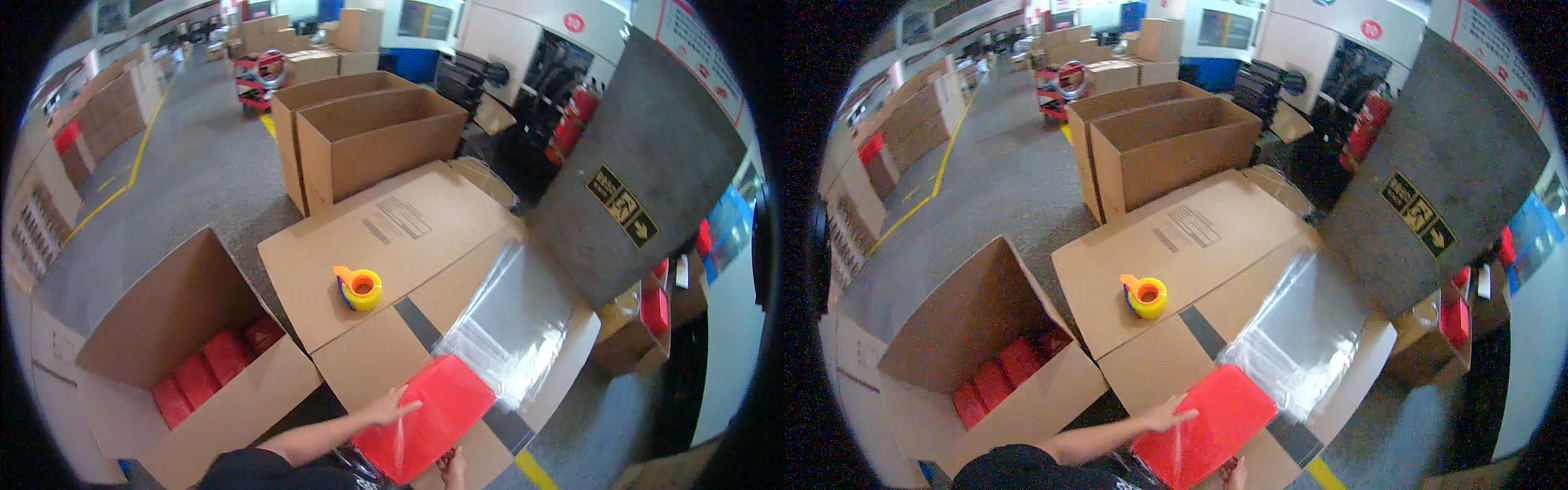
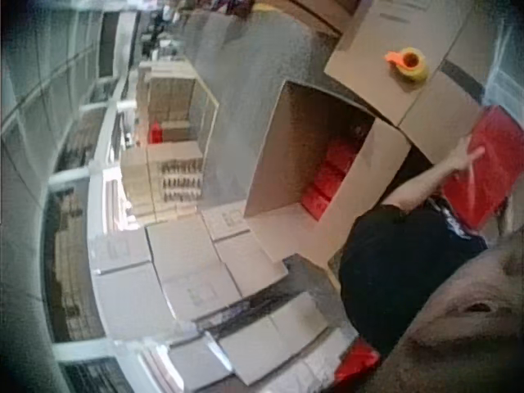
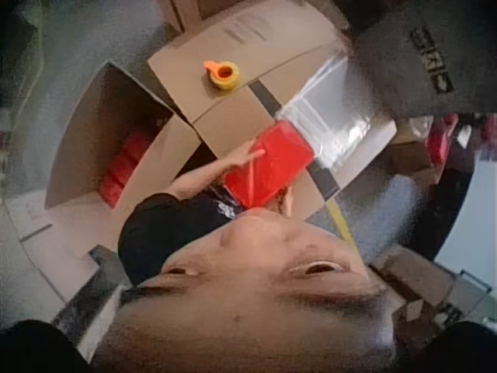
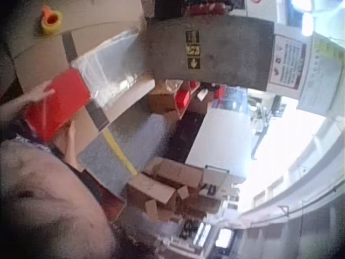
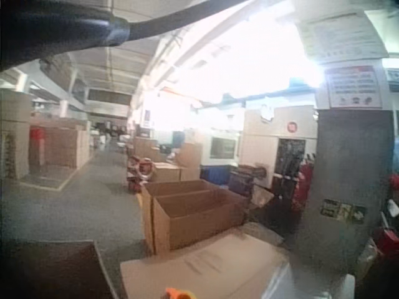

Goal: The person repeatedly picks red plastic containers from a cardboard box, wraps each one in a clear plastic bag, and places the wrapped container back into the box. The process is repeated for multiple containers throughout the clip.

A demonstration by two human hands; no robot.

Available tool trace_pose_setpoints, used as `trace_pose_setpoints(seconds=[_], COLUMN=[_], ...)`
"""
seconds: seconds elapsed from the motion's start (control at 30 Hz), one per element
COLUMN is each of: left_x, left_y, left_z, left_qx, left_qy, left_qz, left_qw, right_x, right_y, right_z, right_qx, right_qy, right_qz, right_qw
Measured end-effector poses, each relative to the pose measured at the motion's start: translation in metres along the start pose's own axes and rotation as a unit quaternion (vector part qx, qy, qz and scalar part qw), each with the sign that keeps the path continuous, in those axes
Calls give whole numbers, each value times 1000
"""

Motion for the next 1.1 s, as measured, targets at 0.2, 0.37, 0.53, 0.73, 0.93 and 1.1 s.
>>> trace_pose_setpoints(seconds=[0.2,0.37,0.53,0.73,0.93,1.1], left_x=[-28,-138,-297,-261,-165,-69], left_y=[-15,-85,-94,106,324,479], left_z=[-9,97,86,135,264,279], left_qx=[19,179,216,-37,-315,-591], left_qy=[-233,-401,-790,-764,-707,-577], left_qz=[-71,-151,-200,-189,-208,-156], left_qw=[970,885,537,616,598,543], right_x=[51,21,-14,-31,10,88], right_y=[48,69,65,28,-24,-89], right_z=[-95,-178,-263,-387,-576,-718], right_qx=[79,-22,-114,-202,-233,-218], right_qy=[34,140,220,246,263,292], right_qz=[-38,-75,-91,-79,-4,52], right_qw=[996,987,965,945,936,930])
Point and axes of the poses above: each hand's wrist, its own x-axis towards the middle knuckle, its own z-axis out of the back of the hand, y = z × x, the point moved 1 cm from there along x, towards the middle knuckle, and after that the axes turned 2 degrees about z, right-handed, at the moved point
